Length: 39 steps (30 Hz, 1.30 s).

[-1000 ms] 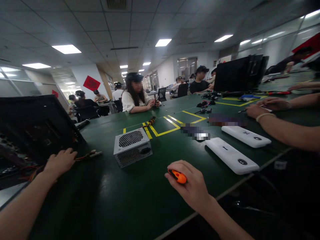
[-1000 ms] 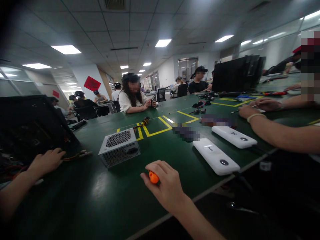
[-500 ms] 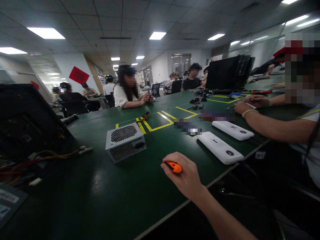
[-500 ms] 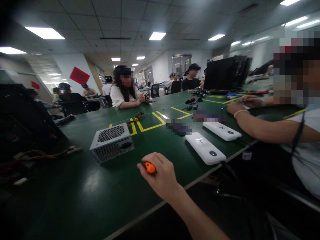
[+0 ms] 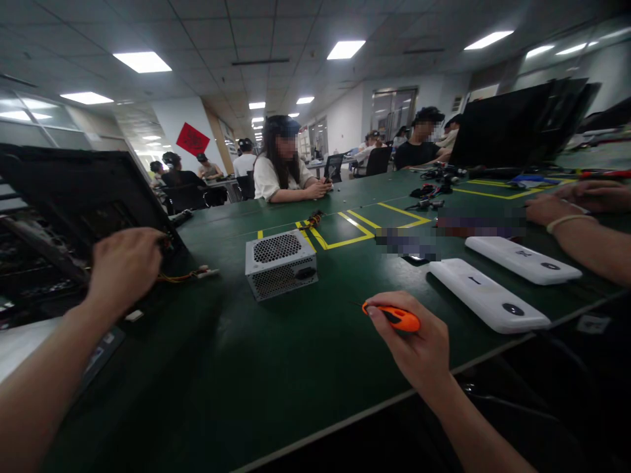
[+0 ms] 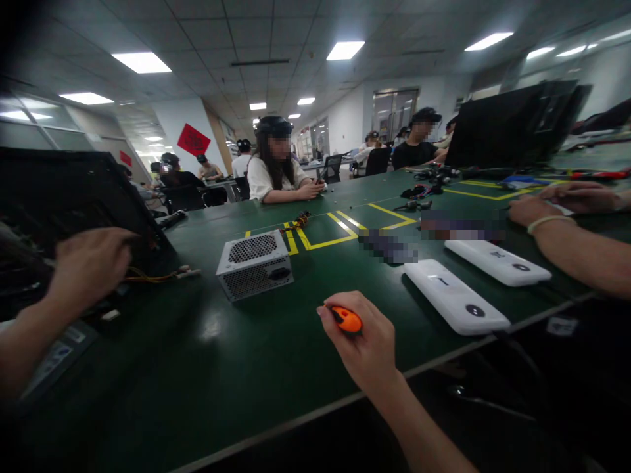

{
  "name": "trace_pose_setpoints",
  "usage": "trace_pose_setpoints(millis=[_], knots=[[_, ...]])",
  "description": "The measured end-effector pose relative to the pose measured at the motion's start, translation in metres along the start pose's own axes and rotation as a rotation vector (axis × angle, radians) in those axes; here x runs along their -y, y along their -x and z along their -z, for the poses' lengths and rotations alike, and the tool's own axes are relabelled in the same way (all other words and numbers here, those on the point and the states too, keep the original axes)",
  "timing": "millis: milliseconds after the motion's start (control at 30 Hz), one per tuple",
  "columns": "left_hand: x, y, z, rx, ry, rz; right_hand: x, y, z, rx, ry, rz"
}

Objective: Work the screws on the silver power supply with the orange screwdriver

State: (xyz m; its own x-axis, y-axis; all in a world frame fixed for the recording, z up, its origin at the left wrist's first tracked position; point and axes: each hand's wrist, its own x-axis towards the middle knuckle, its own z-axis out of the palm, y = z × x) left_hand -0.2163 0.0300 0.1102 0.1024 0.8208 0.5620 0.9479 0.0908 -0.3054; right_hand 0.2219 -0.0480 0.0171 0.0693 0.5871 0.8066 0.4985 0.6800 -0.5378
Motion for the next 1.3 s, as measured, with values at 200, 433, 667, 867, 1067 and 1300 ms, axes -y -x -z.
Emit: trace_pose_setpoints(millis=[200, 433, 667, 867, 1067, 1300], knots=[[-0.103, -0.033, -0.06, 0.127, 0.158, -0.103, -0.001, 0.002, 0.002, -0.011, -0.028, -0.001], [-0.165, -0.004, -0.035, -0.573, 0.573, 0.108, 0.001, 0.008, 0.002, 0.134, -0.001, 0.077], [-0.202, 0.019, -0.006, -0.138, 0.211, -0.662, 0.009, 0.013, -0.008, 0.326, 0.081, 0.025], [-0.218, 0.011, -0.009, -0.052, 0.103, -0.801, 0.006, 0.015, -0.007, 0.271, 0.087, -0.014], [-0.223, 0.009, -0.015, -0.105, 0.065, -0.875, 0.005, 0.013, -0.007, 0.246, 0.058, -0.058], [-0.224, 0.008, -0.014, -0.132, 0.122, -0.902, 0.007, 0.013, -0.005, 0.201, 0.041, -0.072]])
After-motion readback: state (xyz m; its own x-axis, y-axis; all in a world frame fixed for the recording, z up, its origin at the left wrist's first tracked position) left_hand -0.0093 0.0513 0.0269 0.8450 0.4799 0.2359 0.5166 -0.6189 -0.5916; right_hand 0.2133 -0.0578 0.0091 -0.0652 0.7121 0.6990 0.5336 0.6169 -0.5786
